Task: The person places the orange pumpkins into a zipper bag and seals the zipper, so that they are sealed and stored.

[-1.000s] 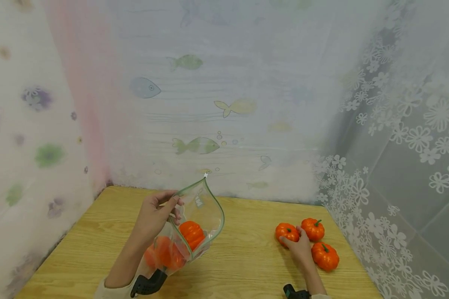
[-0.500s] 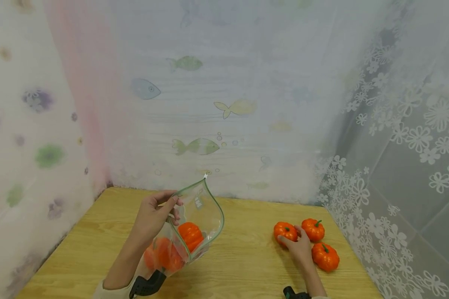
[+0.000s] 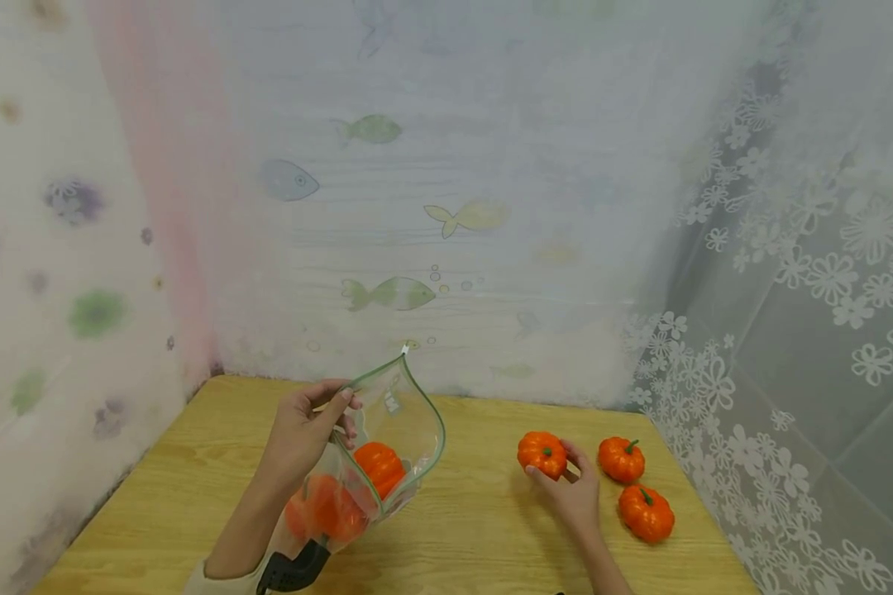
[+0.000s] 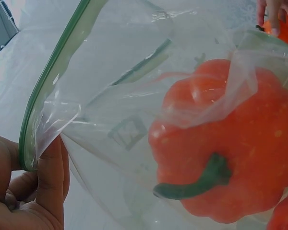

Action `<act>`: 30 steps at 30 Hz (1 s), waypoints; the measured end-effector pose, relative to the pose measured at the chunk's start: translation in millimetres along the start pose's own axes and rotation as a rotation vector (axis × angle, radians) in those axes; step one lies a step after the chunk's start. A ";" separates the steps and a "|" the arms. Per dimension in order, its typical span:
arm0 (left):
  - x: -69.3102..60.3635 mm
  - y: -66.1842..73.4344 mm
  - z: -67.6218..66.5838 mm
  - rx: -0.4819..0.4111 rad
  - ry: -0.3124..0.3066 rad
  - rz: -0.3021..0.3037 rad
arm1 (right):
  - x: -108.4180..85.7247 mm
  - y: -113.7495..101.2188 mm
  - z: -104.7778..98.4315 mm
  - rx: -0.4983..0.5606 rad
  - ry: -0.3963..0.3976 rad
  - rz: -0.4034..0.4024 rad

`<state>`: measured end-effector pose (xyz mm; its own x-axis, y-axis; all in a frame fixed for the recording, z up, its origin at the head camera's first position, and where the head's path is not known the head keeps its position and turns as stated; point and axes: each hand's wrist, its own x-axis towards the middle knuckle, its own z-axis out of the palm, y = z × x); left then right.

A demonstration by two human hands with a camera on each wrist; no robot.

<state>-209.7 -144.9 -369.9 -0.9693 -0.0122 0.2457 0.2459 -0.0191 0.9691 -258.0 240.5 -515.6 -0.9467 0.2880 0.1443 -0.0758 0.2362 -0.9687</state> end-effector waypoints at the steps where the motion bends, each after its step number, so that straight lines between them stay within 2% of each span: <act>1: 0.0 -0.3 0.0 0.000 0.000 -0.003 | -2.6 -2.1 3.0 0.011 0.004 -0.014; 6: 0.4 -1.4 0.2 -0.001 -0.006 0.000 | -14.4 -14.5 13.6 0.064 -0.020 -0.076; 14: 1.4 -3.7 -0.4 -0.002 -0.016 0.025 | -29.0 -40.9 19.5 0.168 -0.073 -0.127; 21: 2.3 -4.1 0.0 0.006 -0.027 0.037 | -43.1 -68.6 23.7 0.266 -0.161 -0.185; 30: 3.7 -5.3 1.1 -0.001 -0.029 0.020 | -56.8 -95.1 28.4 0.300 -0.275 -0.271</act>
<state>-214.6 -143.8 -374.1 -0.9641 0.0164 0.2651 0.2648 -0.0198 0.9641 -205.9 175.4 -437.4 -0.9249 -0.0119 0.3801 -0.3798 -0.0207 -0.9248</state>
